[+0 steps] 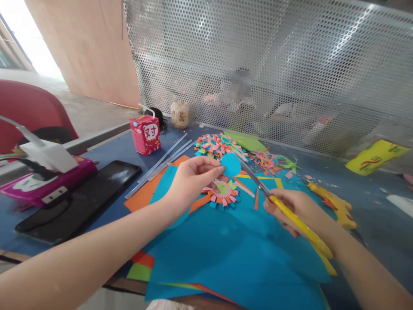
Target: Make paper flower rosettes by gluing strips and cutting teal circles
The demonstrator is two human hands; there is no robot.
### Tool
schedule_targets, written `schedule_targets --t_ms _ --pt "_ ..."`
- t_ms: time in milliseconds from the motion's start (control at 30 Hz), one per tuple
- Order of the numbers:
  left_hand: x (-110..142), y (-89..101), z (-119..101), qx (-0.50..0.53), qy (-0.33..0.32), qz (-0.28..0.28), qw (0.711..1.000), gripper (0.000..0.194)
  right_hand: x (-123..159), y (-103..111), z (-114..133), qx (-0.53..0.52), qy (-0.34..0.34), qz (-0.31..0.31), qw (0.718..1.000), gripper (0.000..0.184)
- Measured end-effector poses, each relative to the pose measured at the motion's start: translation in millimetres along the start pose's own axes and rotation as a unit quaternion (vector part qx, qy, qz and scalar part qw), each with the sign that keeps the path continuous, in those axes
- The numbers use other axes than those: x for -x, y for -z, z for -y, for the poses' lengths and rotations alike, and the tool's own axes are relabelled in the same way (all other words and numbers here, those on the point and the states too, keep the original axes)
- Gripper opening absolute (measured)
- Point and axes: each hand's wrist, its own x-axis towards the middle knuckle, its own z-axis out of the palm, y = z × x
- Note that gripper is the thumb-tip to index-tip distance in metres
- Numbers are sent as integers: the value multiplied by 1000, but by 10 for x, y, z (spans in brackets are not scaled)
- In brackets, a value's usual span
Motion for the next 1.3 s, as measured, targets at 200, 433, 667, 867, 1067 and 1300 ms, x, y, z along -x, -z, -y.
schedule_targets --t_ms 200,433,667,867,1067,1300 --pt "22 0 22 -4 3 13 1000 18 1 -6 1 1 10 -10 1000 38" --pt "16 14 -20 -23 -5 -17 1000 18 25 3 11 0 -26 -8 1000 41" --pt "3 37 -5 -24 -35 -26 999 12 15 12 13 20 6 4 1000 39" --pt "19 -7 -23 -22 3 -20 1000 14 -2 -1 -5 14 15 -5 1000 36" --pt "5 19 0 -33 -25 -29 999 14 15 3 11 31 5 -15 999 36" --pt "-13 47 16 -50 -53 -41 997 13 19 -3 7 38 14 -14 999 37"
